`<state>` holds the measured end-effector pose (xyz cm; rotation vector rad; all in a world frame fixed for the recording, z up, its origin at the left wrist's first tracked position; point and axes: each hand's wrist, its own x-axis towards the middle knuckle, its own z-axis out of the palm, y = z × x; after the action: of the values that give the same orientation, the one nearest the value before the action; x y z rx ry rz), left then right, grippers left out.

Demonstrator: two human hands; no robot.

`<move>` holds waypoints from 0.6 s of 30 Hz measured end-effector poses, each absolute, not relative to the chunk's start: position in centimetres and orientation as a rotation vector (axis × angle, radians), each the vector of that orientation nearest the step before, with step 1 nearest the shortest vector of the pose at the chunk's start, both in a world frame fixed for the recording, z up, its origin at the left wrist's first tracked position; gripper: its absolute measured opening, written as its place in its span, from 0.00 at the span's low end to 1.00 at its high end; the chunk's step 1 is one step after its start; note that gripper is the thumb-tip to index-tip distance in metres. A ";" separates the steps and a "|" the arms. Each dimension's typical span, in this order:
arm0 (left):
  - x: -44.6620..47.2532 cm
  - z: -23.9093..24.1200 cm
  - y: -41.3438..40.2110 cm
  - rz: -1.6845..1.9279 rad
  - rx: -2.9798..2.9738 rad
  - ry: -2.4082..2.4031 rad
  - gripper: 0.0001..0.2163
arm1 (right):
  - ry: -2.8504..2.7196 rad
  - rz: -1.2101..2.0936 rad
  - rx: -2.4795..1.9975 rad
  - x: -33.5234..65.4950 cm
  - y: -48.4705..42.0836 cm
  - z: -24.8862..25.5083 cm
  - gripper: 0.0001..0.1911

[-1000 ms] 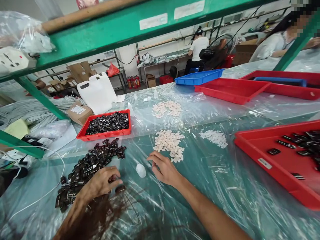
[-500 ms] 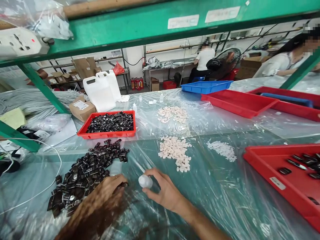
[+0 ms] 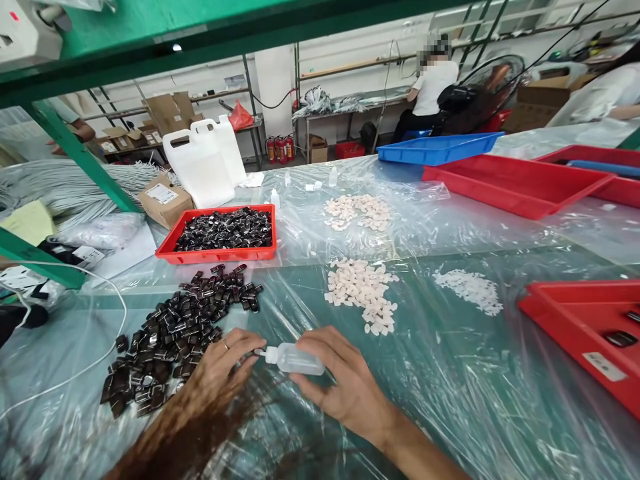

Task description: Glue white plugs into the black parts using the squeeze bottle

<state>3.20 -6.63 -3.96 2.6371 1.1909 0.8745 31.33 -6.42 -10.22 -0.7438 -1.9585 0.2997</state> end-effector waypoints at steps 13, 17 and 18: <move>3.6 -2.7 -7.7 0.956 2.808 1.252 0.08 | -1.928 0.339 -0.812 31.8 -9.3 -8.7 0.32; 3.5 -2.7 -8.0 0.886 2.860 1.229 0.10 | -1.866 0.406 -0.841 31.7 -10.2 -8.5 0.34; 3.5 -2.7 -8.1 0.871 2.845 1.236 0.10 | -1.851 0.411 -0.835 31.8 -10.3 -8.5 0.33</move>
<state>3.50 -8.08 -2.74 2.8454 1.2358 0.8714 31.78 -10.32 -8.47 -0.8352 -1.8507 0.4109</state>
